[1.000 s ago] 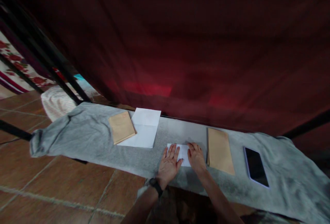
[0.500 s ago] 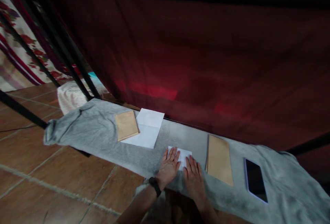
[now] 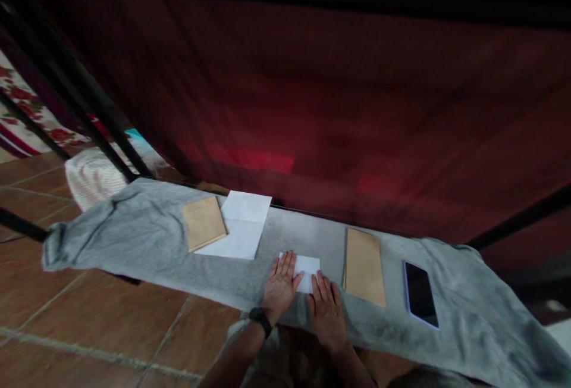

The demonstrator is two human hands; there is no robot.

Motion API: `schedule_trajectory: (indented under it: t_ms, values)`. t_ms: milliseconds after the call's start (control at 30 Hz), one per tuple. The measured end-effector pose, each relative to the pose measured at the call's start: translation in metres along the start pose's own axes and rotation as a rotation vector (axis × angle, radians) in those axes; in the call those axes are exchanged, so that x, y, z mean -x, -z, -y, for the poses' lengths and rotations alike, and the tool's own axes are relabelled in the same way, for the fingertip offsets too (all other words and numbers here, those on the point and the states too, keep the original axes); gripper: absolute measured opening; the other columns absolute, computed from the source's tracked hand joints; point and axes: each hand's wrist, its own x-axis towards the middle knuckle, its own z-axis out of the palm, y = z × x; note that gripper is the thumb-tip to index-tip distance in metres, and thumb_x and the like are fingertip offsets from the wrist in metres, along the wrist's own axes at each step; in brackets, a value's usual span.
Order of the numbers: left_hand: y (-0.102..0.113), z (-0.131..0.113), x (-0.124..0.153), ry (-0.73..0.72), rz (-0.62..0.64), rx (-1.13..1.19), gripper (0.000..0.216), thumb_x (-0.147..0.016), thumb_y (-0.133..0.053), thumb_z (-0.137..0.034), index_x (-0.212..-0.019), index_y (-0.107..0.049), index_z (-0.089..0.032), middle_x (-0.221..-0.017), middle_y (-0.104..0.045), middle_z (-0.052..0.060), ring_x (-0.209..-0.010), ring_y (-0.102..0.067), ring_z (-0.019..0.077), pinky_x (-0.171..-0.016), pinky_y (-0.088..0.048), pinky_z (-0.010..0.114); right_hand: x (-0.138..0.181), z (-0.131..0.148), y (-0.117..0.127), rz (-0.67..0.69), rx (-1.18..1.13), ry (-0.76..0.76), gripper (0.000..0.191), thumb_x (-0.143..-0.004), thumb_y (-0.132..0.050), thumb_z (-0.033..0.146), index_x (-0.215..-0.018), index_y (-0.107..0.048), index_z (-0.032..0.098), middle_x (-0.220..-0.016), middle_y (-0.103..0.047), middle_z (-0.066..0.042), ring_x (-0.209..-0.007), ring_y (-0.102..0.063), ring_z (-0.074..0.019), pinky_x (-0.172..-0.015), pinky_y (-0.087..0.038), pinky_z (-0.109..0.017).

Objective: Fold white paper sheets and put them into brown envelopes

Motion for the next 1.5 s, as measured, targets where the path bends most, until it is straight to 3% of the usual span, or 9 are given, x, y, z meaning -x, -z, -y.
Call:
schedule_trajectory:
  t_ms: [133, 467, 600, 733, 833, 1000, 1167, 1333, 1500]
  values:
    - [0.007, 0.025, 0.017, 0.057, -0.055, -0.051, 0.058, -0.100, -0.036, -0.043, -0.152, -0.036, -0.015, -0.151, -0.047, 0.012, -0.142, -0.041, 0.0250, -0.117, -0.034, 0.045, 0.007, -0.005, 0.000, -0.011, 0.000, 0.028, 0.053, -0.104, -0.032, 0.040, -0.149, -0.042, 0.015, -0.153, -0.043, -0.011, -0.141, -0.041, -0.0258, -0.119, -0.025, -0.049]
    - [0.009, 0.027, 0.024, 0.091, -0.028, -0.088, 0.059, -0.100, -0.038, -0.042, -0.151, -0.036, -0.014, -0.153, -0.043, 0.013, -0.143, -0.039, 0.0259, -0.117, -0.033, 0.047, 0.011, 0.030, 0.000, -0.089, -0.043, 0.045, 0.048, -0.104, -0.030, 0.035, -0.147, -0.046, 0.020, -0.154, -0.042, -0.008, -0.143, -0.038, -0.0225, -0.120, -0.022, -0.045]
    - [0.012, 0.014, 0.028, 0.112, -0.025, -0.061, 0.057, -0.100, -0.037, -0.041, -0.151, -0.037, -0.016, -0.154, -0.042, 0.013, -0.144, -0.037, 0.0279, -0.117, -0.033, 0.050, 0.014, 0.035, 0.002, -0.105, -0.050, 0.027, 0.047, -0.103, -0.033, 0.034, -0.145, -0.049, 0.020, -0.153, -0.044, -0.008, -0.142, -0.040, -0.0229, -0.119, -0.024, -0.046]
    - [0.009, -0.014, 0.039, -0.033, 0.015, -0.001, 0.053, -0.101, -0.038, -0.042, -0.150, -0.039, -0.023, -0.156, -0.041, 0.008, -0.144, -0.037, 0.0251, -0.116, -0.036, 0.049, 0.015, 0.033, -0.002, -0.143, -0.046, 0.066, 0.045, -0.102, -0.033, 0.026, -0.141, -0.054, 0.021, -0.152, -0.046, -0.008, -0.142, -0.040, -0.0223, -0.119, -0.025, -0.046]
    - [0.005, -0.021, 0.047, -0.071, 0.014, 0.004, 0.054, -0.100, -0.041, -0.045, -0.148, -0.042, -0.021, -0.155, -0.042, 0.010, -0.143, -0.039, 0.0249, -0.116, -0.038, 0.048, 0.018, 0.030, -0.007, -0.162, -0.036, 0.063, 0.045, -0.101, -0.032, 0.022, -0.140, -0.054, 0.019, -0.151, -0.047, -0.010, -0.142, -0.040, -0.0230, -0.119, -0.023, -0.047]
    - [0.007, 0.000, 0.056, 0.082, -0.068, -0.028, 0.058, -0.098, -0.042, -0.041, -0.149, -0.040, -0.013, -0.153, -0.045, 0.015, -0.143, -0.039, 0.0267, -0.117, -0.037, 0.047, 0.032, 0.021, -0.008, -0.147, 0.012, 0.048, 0.056, -0.102, -0.039, 0.042, -0.150, -0.040, 0.012, -0.151, -0.045, -0.015, -0.141, -0.041, -0.0272, -0.119, -0.022, -0.049]
    - [0.007, 0.011, 0.054, 0.185, -0.065, 0.032, 0.052, -0.098, -0.039, -0.036, -0.141, -0.050, -0.009, -0.148, -0.049, 0.019, -0.141, -0.042, 0.0315, -0.114, -0.039, 0.052, 0.041, 0.019, -0.007, -0.144, 0.009, 0.010, 0.061, -0.102, -0.039, 0.041, -0.154, -0.030, 0.010, -0.151, -0.045, -0.017, -0.141, -0.041, -0.0278, -0.120, -0.021, -0.050]
    - [0.007, 0.009, 0.036, 0.314, -0.003, 0.302, 0.045, -0.093, -0.042, -0.032, -0.132, -0.058, -0.015, -0.139, -0.060, 0.015, -0.132, -0.053, 0.0298, -0.109, -0.045, 0.050, 0.039, 0.023, -0.007, -0.153, -0.015, -0.012, 0.061, -0.102, -0.038, 0.036, -0.156, -0.023, 0.012, -0.154, -0.042, -0.016, -0.141, -0.040, -0.0272, -0.119, -0.022, -0.050]
    - [0.019, 0.016, 0.012, 0.516, -0.003, 0.618, 0.044, -0.081, -0.054, -0.031, -0.122, -0.063, -0.016, -0.124, -0.068, 0.014, -0.117, -0.061, 0.0300, -0.100, -0.050, 0.047, 0.037, 0.024, -0.005, -0.164, -0.043, -0.030, 0.059, -0.103, -0.037, 0.038, -0.156, -0.026, 0.013, -0.152, -0.044, -0.015, -0.140, -0.042, -0.0275, -0.119, -0.023, -0.050]
